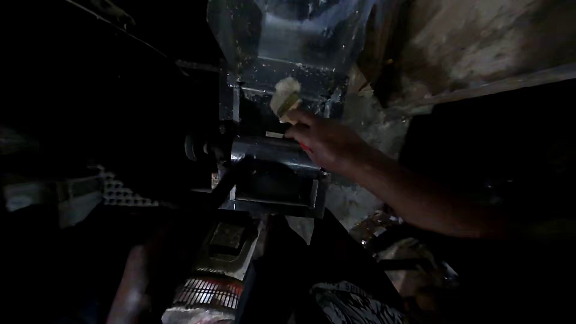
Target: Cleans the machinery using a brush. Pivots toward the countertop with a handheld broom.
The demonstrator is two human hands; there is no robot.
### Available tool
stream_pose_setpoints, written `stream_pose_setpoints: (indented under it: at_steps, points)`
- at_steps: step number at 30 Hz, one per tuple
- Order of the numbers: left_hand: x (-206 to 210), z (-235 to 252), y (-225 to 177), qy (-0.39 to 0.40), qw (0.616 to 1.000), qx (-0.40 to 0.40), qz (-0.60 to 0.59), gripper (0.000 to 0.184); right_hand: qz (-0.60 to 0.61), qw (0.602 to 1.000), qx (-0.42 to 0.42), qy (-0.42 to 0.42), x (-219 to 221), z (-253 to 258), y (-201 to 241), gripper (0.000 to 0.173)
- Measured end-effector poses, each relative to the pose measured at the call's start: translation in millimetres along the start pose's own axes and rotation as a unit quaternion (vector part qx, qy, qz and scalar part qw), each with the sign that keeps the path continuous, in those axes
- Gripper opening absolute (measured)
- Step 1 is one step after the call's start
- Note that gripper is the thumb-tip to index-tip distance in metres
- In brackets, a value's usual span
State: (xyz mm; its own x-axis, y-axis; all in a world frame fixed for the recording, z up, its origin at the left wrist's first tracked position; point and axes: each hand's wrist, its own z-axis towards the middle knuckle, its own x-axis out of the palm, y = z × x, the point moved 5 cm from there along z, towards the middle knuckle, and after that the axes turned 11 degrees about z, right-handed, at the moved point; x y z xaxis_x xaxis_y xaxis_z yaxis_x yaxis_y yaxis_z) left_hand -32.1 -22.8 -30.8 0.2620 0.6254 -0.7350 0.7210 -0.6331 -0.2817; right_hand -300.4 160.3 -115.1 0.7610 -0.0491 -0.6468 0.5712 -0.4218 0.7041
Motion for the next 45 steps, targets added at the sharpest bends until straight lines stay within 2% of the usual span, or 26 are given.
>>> stream_pose_setpoints:
  at_steps: [1,3,5,7,8,11,12,16,17,20,25,27,30,34,37,39,41,43,45]
  points:
    - [2.4,-13.1,0.1,0.007,1.000,-0.025,-0.015,0.033,0.041,0.999,0.005,-0.003,-10.8,-0.1,9.6,0.026]
    - [17.1,-29.8,14.9,-0.006,0.998,-0.012,-0.067,0.032,0.105,0.993,0.026,-0.041,-27.4,0.0,21.9,0.025]
    - [38.3,-37.0,38.0,-0.005,0.994,-0.003,-0.111,0.033,0.095,0.991,0.018,-0.090,-26.7,11.4,18.9,0.027]
    - [58.3,-40.6,56.7,-0.005,0.990,-0.003,-0.138,0.034,0.081,0.990,0.024,-0.115,-10.2,31.9,-3.1,0.029]
    - [64.5,-42.0,62.2,-0.006,0.989,-0.002,-0.148,0.034,0.080,0.990,0.036,-0.107,1.1,41.6,-18.2,0.027]
    - [78.7,-49.4,79.7,-0.006,0.990,-0.017,-0.140,0.032,0.067,0.985,0.147,0.055,32.5,60.2,-51.6,0.030]
    - [80.3,-51.7,82.8,-0.002,0.991,-0.029,-0.131,0.032,0.081,0.982,0.159,0.059,33.4,62.3,-55.7,0.029]
    - [95.1,-58.8,95.6,0.041,0.988,-0.057,-0.135,0.034,0.192,0.972,0.103,-0.089,13.9,75.0,-43.2,0.024]
    - [100.6,-59.6,98.9,0.041,0.988,-0.061,-0.136,0.033,0.193,0.973,0.092,-0.082,20.9,78.2,-45.8,0.024]
    - [110.8,-57.5,104.8,0.050,0.985,-0.067,-0.148,0.033,0.100,0.988,0.110,0.036,27.4,85.0,-57.8,0.025]
    - [113.2,-56.9,103.2,0.086,0.980,-0.071,-0.167,0.035,-0.050,0.990,0.121,0.044,-42.1,54.5,-15.9,0.022]
    - [115.7,-56.3,104.8,0.079,0.980,-0.058,-0.176,0.034,-0.079,0.986,0.119,0.090,-24.3,55.0,-25.2,0.022]
    - [121.2,-58.4,102.4,0.067,0.975,-0.015,-0.211,0.035,-0.007,0.982,0.133,0.134,18.0,70.2,-55.2,0.025]
    - [123.5,-66.8,99.0,0.057,0.968,-0.003,-0.244,0.031,0.074,0.981,0.174,0.047,13.4,80.5,-59.3,0.023]
    - [121.6,-65.7,95.6,0.079,0.972,-0.025,-0.219,0.030,0.077,0.973,0.217,0.009,-7.8,42.7,-57.1,0.026]
    - [128.6,-71.1,106.8,0.086,0.970,-0.041,-0.223,0.031,0.156,0.939,0.287,-0.109,-35.4,-8.4,-63.9,0.030]
    - [136.4,-73.5,119.1,0.094,0.972,-0.058,-0.210,0.032,0.170,0.898,0.330,-0.236,-57.7,-58.1,-65.3,0.033]
    - [135.1,-70.9,120.7,0.103,0.975,-0.066,-0.185,0.034,0.133,0.877,0.339,-0.312,-67.7,-84.0,-57.8,0.030]
    - [129.7,-70.3,117.1,0.091,0.979,-0.050,-0.175,0.034,0.204,0.852,0.333,-0.350,-66.1,-92.1,-50.0,0.026]
